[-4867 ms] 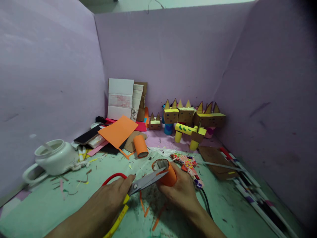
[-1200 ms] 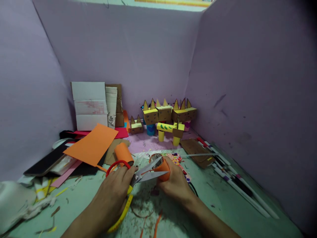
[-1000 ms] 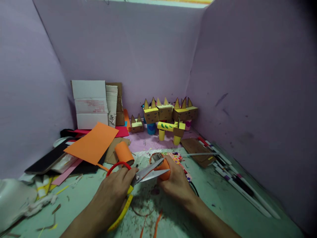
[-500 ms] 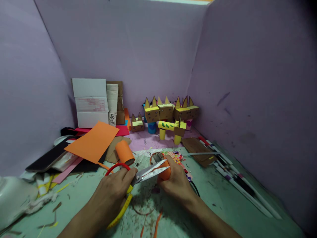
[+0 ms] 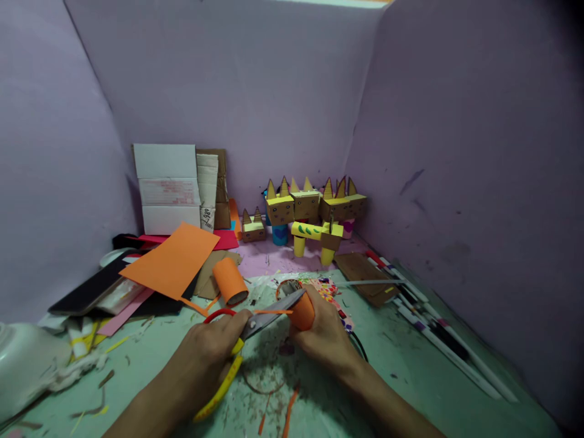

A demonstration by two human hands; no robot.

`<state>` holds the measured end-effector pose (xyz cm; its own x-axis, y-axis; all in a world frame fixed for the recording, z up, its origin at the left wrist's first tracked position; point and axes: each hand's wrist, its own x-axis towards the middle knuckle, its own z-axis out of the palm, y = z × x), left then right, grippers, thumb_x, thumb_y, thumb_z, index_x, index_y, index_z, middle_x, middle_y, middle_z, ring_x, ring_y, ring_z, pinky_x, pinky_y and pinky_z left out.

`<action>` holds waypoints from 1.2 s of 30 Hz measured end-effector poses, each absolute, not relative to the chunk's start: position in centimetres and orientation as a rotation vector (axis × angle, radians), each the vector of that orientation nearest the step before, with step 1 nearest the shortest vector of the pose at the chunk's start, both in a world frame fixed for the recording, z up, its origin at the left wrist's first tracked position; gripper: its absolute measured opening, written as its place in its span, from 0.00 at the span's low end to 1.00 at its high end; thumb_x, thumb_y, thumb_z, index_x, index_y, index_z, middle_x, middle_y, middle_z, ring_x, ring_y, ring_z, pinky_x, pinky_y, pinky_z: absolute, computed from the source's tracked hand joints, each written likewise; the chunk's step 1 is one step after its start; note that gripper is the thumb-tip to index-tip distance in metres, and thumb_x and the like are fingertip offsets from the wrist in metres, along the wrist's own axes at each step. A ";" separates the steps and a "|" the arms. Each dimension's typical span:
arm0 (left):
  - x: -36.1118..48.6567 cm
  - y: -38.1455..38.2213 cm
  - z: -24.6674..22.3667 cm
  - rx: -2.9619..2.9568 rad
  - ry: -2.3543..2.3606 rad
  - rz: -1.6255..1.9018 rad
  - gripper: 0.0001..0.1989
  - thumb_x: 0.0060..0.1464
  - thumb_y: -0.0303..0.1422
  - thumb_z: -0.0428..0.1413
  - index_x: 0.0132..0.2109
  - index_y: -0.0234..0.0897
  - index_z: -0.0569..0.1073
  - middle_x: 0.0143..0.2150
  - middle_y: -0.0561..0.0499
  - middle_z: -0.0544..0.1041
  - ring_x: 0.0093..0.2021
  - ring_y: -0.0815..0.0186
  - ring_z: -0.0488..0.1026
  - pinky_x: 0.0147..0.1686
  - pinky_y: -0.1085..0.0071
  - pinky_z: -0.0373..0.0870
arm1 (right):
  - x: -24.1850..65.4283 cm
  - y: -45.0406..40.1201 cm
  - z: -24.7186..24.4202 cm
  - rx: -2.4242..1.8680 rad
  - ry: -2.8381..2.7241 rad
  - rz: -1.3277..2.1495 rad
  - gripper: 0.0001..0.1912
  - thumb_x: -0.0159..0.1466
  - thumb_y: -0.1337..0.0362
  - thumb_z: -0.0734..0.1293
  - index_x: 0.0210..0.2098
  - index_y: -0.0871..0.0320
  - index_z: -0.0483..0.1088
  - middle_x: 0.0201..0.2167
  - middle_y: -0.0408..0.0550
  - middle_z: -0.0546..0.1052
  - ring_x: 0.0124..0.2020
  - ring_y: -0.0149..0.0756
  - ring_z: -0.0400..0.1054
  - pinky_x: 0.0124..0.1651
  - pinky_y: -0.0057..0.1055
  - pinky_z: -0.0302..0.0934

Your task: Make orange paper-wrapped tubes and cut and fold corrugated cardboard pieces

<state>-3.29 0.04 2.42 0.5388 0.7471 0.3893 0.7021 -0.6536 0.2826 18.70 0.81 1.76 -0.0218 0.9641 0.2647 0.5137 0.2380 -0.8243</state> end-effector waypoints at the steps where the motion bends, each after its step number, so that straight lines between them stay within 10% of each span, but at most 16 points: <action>1: -3.3 0.1 2.7 2.614 1.248 0.761 0.22 0.53 0.25 0.44 0.54 0.43 0.65 0.42 0.49 0.78 0.40 0.60 0.77 0.37 0.70 0.71 | 18.7 0.8 1.7 -1.378 -1.654 0.693 0.20 0.43 0.75 0.62 0.36 0.55 0.66 0.29 0.41 0.72 0.30 0.37 0.65 0.33 0.31 0.56; 10: -3.7 1.6 4.2 2.032 1.536 1.140 0.10 0.53 0.39 0.54 0.38 0.38 0.68 0.27 0.54 0.73 0.22 0.68 0.70 0.24 0.74 0.67 | 18.6 0.6 2.9 -0.922 -1.636 1.289 0.16 0.43 0.70 0.67 0.32 0.55 0.63 0.24 0.36 0.60 0.24 0.27 0.51 0.27 0.25 0.50; 36: -1.4 0.2 3.1 1.486 1.257 1.149 0.13 0.54 0.39 0.56 0.41 0.38 0.64 0.28 0.56 0.72 0.21 0.73 0.67 0.17 0.78 0.62 | 18.1 0.4 1.4 -0.791 -1.668 1.559 0.30 0.41 0.67 0.76 0.43 0.57 0.68 0.37 0.45 0.72 0.39 0.38 0.67 0.43 0.34 0.60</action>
